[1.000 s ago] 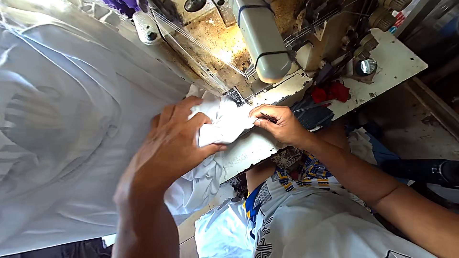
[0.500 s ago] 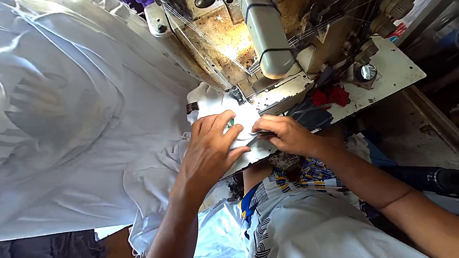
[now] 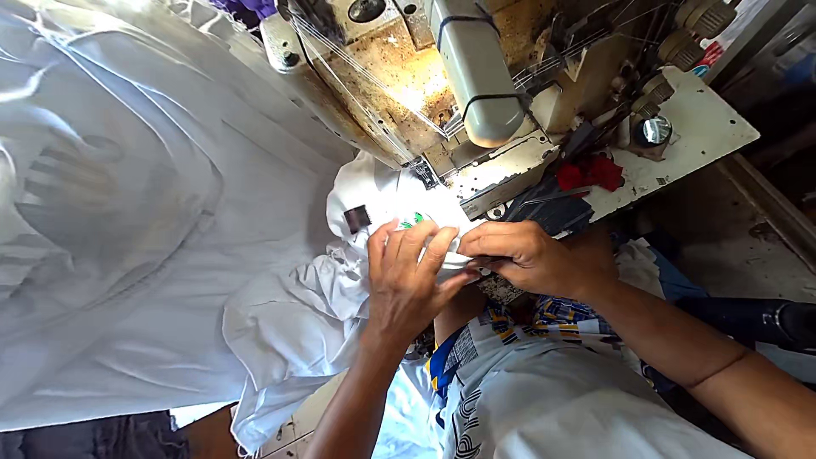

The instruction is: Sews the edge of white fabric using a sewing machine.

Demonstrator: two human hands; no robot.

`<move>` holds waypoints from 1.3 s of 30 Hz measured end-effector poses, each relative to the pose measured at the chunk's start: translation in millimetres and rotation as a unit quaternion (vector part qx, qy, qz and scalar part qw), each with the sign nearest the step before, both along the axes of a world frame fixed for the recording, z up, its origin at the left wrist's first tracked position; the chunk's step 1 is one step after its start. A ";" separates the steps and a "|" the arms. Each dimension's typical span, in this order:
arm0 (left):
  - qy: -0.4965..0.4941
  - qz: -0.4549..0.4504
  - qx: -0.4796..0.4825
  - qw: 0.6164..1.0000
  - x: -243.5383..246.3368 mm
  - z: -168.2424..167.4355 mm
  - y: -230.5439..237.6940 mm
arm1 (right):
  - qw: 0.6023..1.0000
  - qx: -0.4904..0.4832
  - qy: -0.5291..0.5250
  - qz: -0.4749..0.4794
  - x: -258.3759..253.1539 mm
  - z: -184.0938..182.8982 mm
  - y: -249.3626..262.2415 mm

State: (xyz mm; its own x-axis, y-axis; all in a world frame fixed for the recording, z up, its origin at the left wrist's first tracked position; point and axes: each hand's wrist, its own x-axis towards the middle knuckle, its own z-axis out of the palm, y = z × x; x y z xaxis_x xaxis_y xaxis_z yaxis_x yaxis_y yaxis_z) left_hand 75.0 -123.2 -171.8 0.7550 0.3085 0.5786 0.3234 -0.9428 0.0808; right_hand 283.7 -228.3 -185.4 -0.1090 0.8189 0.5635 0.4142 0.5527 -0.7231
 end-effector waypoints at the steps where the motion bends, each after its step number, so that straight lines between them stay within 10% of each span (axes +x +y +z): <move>1: -0.010 0.028 0.035 0.999 1.6 -12.0 4.7 | 1.000 0.008 0.014 -0.006 -1.3 -2.2 -0.9; 32: 0.033 0.006 -0.019 0.999 6.8 19.4 73.7 | 0.978 -0.056 0.180 -0.092 -9.0 -11.1 34.6; 39: 0.173 0.041 -0.068 0.982 -26.3 60.5 79.7 | 0.981 -0.031 0.180 -0.067 -5.9 -15.9 47.0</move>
State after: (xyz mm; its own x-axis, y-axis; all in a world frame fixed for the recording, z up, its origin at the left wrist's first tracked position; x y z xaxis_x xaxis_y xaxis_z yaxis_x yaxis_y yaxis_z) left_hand 48.7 -43.6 -111.3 0.8689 0.4326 0.2406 0.4274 -0.9008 0.0762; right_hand 277.8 -181.3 -201.3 0.2001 0.8461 0.4940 0.1914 0.4607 -0.8667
